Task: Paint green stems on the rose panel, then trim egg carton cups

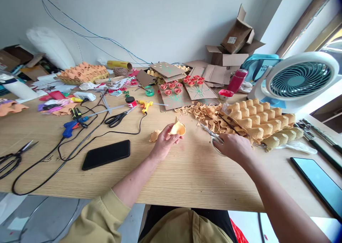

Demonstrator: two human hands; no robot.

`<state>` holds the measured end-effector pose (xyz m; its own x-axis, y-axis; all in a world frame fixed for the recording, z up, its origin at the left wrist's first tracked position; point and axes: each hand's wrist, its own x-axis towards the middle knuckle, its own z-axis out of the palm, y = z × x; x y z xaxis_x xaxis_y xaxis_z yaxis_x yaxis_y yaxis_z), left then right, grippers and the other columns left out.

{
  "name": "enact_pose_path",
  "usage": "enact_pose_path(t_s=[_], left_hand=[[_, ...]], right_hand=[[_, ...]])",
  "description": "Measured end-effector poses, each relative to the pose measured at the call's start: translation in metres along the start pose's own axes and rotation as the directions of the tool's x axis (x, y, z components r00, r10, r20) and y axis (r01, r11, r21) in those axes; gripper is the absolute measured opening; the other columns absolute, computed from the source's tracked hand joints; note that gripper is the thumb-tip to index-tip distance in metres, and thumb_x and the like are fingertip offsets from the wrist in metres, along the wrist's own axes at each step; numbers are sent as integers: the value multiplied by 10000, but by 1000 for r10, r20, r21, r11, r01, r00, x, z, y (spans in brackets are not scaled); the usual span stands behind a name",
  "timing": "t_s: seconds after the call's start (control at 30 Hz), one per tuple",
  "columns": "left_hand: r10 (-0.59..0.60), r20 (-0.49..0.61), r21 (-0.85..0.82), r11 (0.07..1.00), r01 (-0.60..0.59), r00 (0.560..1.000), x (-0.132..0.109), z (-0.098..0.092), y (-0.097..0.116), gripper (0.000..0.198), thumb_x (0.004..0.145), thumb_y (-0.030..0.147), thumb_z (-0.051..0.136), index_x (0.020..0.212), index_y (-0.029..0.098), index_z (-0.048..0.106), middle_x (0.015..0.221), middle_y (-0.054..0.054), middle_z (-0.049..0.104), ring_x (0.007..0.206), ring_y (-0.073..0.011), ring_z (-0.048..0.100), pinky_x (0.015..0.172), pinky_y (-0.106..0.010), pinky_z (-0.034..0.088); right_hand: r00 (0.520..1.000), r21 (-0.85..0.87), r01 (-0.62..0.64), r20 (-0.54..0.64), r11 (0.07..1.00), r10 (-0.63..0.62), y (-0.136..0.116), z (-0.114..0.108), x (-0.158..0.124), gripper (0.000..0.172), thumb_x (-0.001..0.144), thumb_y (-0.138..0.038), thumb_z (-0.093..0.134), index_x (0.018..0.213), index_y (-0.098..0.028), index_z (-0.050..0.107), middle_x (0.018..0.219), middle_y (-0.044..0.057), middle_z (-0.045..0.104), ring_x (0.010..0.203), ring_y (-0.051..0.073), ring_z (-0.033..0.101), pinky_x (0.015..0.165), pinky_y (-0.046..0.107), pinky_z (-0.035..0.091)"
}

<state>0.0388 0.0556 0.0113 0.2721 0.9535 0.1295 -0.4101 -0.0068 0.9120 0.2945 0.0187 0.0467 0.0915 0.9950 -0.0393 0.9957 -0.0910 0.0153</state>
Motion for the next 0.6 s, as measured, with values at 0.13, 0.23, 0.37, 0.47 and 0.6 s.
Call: enact_pose_path(t_s=[0.13, 0.23, 0.37, 0.47, 0.6], left_hand=[[-59, 5, -61, 996, 59, 998, -3, 4, 2, 521, 672, 370, 880, 1111, 222, 641, 954, -26, 660, 758, -128, 657, 629, -233, 406], [-84, 5, -92, 992, 84, 996, -3, 6, 4, 535, 642, 357, 899, 1092, 213, 648, 916, -21, 667, 756, -126, 656, 623, -224, 397], [-111, 4, -127, 986, 110, 994, -3, 5, 4, 513, 640, 341, 900, 1069, 197, 659, 853, -8, 666, 740, -116, 646, 610, -211, 390], [-127, 26, -140, 982, 129, 992, -3, 3, 4, 521, 644, 350, 897, 1077, 191, 654, 838, -9, 670, 720, -117, 642, 610, -217, 399], [-123, 42, -122, 984, 127, 992, -4, 3, 4, 576, 623, 393, 903, 1096, 195, 642, 867, -15, 675, 707, -119, 632, 617, -230, 412]], right_hand=[[987, 312, 161, -70, 936, -146, -9, 4, -3, 388, 903, -551, 498, 705, -220, 544, 576, 7, 545, 541, 147, 481, 527, 274, 254], [959, 557, 277, -115, 783, -258, -14, 12, -11, 410, 918, -554, 500, 683, -219, 467, 582, -35, 461, 558, 120, 418, 538, 253, 292], [918, 645, 350, -93, 679, -384, -15, 16, -18, 360, 937, -520, 497, 757, -209, 517, 659, -32, 509, 629, 126, 461, 585, 252, 337], [904, 629, 373, -80, 683, -420, -15, 13, -20, 330, 943, -502, 498, 802, -207, 538, 689, -21, 554, 646, 138, 491, 600, 264, 352], [883, 599, 420, -94, 682, -461, -18, 10, -22, 273, 935, -454, 521, 820, -208, 548, 680, -21, 554, 644, 141, 501, 612, 265, 367]])
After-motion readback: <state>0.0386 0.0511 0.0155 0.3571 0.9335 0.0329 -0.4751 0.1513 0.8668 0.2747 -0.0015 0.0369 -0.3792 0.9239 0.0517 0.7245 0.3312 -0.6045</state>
